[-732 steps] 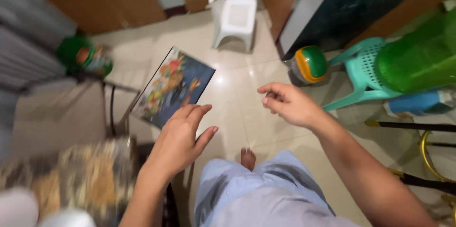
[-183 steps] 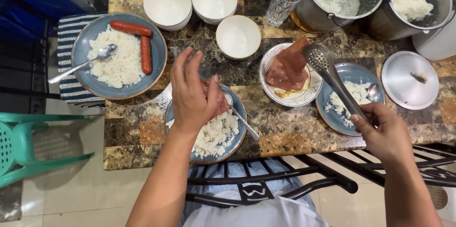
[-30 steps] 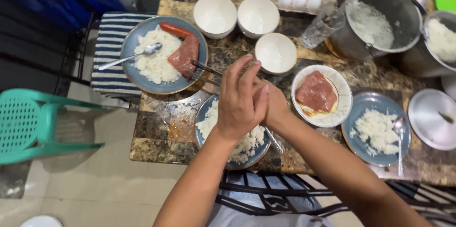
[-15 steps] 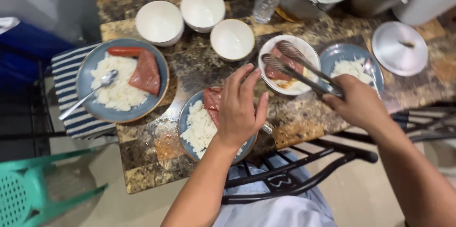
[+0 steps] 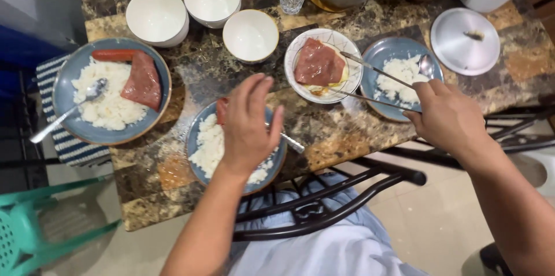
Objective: Serving breakfast with rice, sausage, ham, and eggs into plates.
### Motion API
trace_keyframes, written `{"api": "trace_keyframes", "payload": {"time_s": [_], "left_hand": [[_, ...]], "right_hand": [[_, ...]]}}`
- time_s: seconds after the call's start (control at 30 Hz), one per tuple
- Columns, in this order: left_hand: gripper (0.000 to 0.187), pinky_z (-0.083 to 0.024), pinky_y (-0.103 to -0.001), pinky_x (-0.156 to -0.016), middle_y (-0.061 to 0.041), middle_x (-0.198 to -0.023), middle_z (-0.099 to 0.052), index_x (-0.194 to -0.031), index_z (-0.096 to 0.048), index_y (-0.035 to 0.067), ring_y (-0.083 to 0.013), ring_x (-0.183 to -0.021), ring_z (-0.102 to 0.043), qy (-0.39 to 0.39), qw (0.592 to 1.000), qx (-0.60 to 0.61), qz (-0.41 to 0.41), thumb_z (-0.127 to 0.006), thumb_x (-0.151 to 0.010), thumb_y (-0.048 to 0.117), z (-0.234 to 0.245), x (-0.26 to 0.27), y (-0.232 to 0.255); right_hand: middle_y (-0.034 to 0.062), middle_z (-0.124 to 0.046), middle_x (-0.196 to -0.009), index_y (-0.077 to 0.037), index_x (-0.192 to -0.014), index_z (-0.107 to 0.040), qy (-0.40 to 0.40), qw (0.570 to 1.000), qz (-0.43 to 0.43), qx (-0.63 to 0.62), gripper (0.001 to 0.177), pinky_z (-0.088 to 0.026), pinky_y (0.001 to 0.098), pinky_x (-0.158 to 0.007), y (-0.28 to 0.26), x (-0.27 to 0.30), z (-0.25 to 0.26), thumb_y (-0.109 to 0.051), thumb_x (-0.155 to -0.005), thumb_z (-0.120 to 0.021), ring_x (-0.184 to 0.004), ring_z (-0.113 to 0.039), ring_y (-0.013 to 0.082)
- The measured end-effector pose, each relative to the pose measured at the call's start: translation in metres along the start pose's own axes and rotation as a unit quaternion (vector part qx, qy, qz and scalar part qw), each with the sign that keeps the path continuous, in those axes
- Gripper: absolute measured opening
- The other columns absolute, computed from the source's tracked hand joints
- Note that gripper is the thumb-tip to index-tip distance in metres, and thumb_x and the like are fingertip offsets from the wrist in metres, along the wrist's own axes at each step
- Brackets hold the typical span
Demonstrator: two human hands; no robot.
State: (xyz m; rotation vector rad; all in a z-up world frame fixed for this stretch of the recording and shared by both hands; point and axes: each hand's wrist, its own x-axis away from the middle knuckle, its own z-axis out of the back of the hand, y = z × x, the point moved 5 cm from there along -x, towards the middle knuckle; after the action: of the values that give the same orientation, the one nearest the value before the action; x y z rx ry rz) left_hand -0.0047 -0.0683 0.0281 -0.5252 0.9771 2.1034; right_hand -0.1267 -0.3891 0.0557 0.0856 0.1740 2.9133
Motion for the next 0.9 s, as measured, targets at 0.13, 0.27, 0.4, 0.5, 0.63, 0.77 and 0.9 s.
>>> {"api": "trace_keyframes", "payload": {"time_s": [0.13,0.27,0.4,0.5,0.63,0.77,0.9], "left_hand": [[0.055,-0.045,-0.050,-0.106,-0.020,-0.137,-0.054,-0.140,-0.049,0.002,-0.0371,-0.127,-0.056,0.001,0.998,-0.048,0.037,-0.076,-0.093,0.014,0.006,-0.009,0.014],[0.057,-0.046,-0.049,-0.107,-0.022,-0.137,-0.055,-0.142,-0.048,0.001,-0.0407,-0.126,-0.056,0.006,0.997,-0.047,0.065,-0.074,-0.093,0.012,-0.013,-0.014,0.025],[0.056,-0.047,-0.050,-0.105,-0.023,-0.135,-0.056,-0.142,-0.048,-0.001,-0.0416,-0.123,-0.057,0.012,0.995,-0.060,0.080,-0.075,-0.095,0.012,-0.028,-0.027,0.035],[0.055,-0.048,-0.050,-0.105,-0.023,-0.133,-0.057,-0.142,-0.048,0.000,-0.0404,-0.123,-0.058,0.020,0.989,-0.114,0.096,-0.075,-0.095,0.013,-0.026,-0.036,0.034],[0.055,-0.050,-0.047,-0.107,-0.024,-0.140,-0.054,-0.146,-0.047,-0.001,-0.0370,-0.122,-0.060,0.059,0.981,-0.092,0.158,-0.073,-0.100,0.015,-0.030,-0.053,0.040],[0.056,-0.048,-0.052,-0.102,-0.026,-0.131,-0.058,-0.137,-0.054,-0.003,-0.0439,-0.121,-0.058,-0.034,0.955,-0.154,0.252,-0.077,-0.093,0.024,-0.054,-0.076,0.037],[0.052,-0.050,-0.053,-0.099,-0.026,-0.119,-0.065,-0.129,-0.063,0.001,-0.0435,-0.115,-0.062,-0.149,0.887,-0.142,0.414,-0.075,-0.090,0.033,-0.073,-0.084,0.032]], "right_hand": [[0.0146,-0.068,-0.107,-0.005,-0.122,-0.065,0.049,0.996,0.077,-0.002,0.049,-0.056,0.0461,-0.078,0.021,-0.018,0.001,-0.027,-0.080,-0.078,-0.105,-0.066,0.0359],[0.0130,-0.068,-0.109,-0.006,-0.123,-0.064,0.035,0.991,0.127,0.010,0.053,-0.056,0.0457,-0.079,0.040,-0.035,-0.002,-0.028,-0.078,-0.079,-0.102,-0.066,0.0337],[0.0124,-0.067,-0.110,-0.005,-0.127,-0.063,0.044,0.983,0.178,-0.002,0.057,-0.055,0.0443,-0.078,0.060,-0.051,-0.010,-0.026,-0.077,-0.080,-0.101,-0.065,0.0327],[0.0118,-0.066,-0.109,-0.005,-0.128,-0.063,0.072,0.972,0.221,-0.032,0.057,-0.055,0.0441,-0.078,0.075,-0.062,-0.017,-0.026,-0.078,-0.080,-0.098,-0.065,0.0328],[0.0109,-0.066,-0.110,-0.006,-0.127,-0.064,0.093,0.961,0.256,-0.051,0.056,-0.055,0.0438,-0.078,0.086,-0.073,-0.016,-0.025,-0.076,-0.080,-0.099,-0.065,0.0319],[0.0101,-0.066,-0.108,-0.008,-0.125,-0.065,0.095,0.961,0.256,-0.049,0.054,-0.055,0.0435,-0.076,0.097,-0.085,-0.017,-0.025,-0.076,-0.081,-0.099,-0.065,0.0314],[0.0085,-0.068,-0.105,-0.008,-0.122,-0.067,0.133,0.947,0.288,-0.052,0.048,-0.054,0.0425,-0.076,0.099,-0.095,-0.017,-0.023,-0.078,-0.080,-0.096,-0.065,0.0300]]}}
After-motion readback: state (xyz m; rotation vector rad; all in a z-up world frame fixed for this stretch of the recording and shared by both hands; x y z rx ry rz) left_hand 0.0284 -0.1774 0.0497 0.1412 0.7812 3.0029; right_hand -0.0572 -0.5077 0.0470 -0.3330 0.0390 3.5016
